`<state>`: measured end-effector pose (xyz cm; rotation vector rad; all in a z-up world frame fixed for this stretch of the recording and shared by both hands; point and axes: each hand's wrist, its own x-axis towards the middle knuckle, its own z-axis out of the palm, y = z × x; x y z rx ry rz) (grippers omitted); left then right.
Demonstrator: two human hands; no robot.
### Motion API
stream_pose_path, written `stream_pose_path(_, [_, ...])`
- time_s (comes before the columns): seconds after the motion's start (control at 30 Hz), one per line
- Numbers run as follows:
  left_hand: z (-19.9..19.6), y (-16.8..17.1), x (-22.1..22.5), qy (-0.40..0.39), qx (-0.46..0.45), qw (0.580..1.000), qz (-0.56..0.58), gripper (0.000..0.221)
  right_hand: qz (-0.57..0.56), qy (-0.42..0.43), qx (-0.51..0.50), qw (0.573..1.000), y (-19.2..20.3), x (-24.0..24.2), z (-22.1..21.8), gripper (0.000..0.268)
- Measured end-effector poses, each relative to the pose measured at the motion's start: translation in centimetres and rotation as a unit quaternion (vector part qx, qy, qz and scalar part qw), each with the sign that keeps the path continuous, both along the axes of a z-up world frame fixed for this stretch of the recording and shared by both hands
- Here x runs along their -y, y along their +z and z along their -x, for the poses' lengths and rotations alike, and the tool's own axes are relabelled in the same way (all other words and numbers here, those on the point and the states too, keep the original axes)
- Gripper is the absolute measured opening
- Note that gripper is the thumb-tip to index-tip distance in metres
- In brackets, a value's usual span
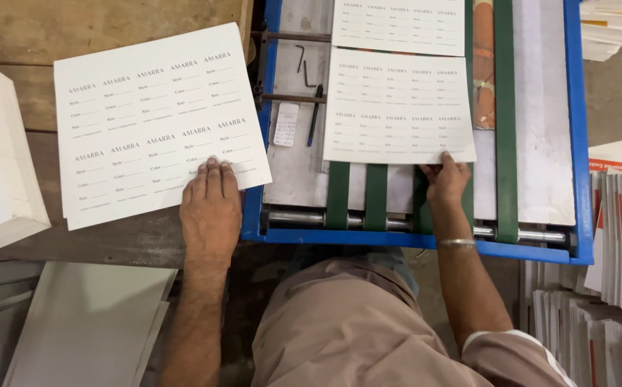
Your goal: The person picks up sheets of printed labels from a stack and places them onto the moving belts of a conveyor machine by hand.
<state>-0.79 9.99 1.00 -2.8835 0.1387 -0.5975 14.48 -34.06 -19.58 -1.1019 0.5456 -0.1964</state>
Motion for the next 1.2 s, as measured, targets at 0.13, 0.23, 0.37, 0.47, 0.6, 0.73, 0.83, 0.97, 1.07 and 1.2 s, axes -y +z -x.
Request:
stream_pose_path(0.13, [0.2, -0.5, 0.2, 0.011, 0.016, 1.0, -0.005, 0.033, -0.003, 0.013, -0.004, 1.0, 0.3, -0.6, -2.7, 0.026])
stream_pose_path(0.23, [0.2, -0.7, 0.0, 0.007, 0.023, 1.0, 0.01, 0.031, -0.014, 0.052, 0.012, 0.998, 0.7, -0.6, -3.7, 0.028])
stream_pose_path(0.37, [0.5, -1.0, 0.0, -0.002, 0.033, 0.999, 0.043, 0.026, -0.026, 0.09, -0.02, 0.995, 1.8, 0.3, -3.7, 0.032])
stream_pose_path(0.47, [0.6, -1.0, -0.1, 0.0, 0.039, 0.998, 0.051, 0.028, -0.004, 0.09, -0.031, 0.995, 3.4, 0.0, -2.9, 0.032])
stream_pose_path(0.6, [0.4, 0.0, -1.6, -0.04, -0.007, 0.994, 0.099, 0.03, 0.048, 0.11, -0.054, 0.991, 6.3, -2.4, 1.1, 0.034])
stream_pose_path(0.73, [-0.4, 2.0, -3.1, -0.053, -0.043, 0.975, 0.21, 0.034, -0.003, 0.265, -0.016, 0.964, 10.0, -7.2, 5.1, 0.034])
stream_pose_path(0.83, [-0.9, 2.6, 0.1, -0.084, -0.02, 0.968, 0.237, 0.037, 0.037, 0.401, 0.003, 0.915, 12.3, -11.0, 7.9, 0.038])
stream_pose_path(0.97, [-1.7, 0.9, 9.2, -0.132, -0.155, 0.966, 0.158, 0.043, -0.039, 0.524, 0.093, 0.846, 13.0, -15.2, 10.6, 0.041])
stream_pose_path(1.07, [-1.0, -0.4, 10.6, -0.208, -0.076, 0.953, 0.206, 0.048, -0.044, 0.376, 0.03, 0.925, 11.2, -15.1, 10.5, 0.032])
stream_pose_path(1.2, [-1.4, 0.0, 6.4, -0.123, -0.128, 0.973, 0.149, 0.052, -0.01, 0.183, 0.002, 0.983, 8.3, -9.1, 7.0, 0.026])
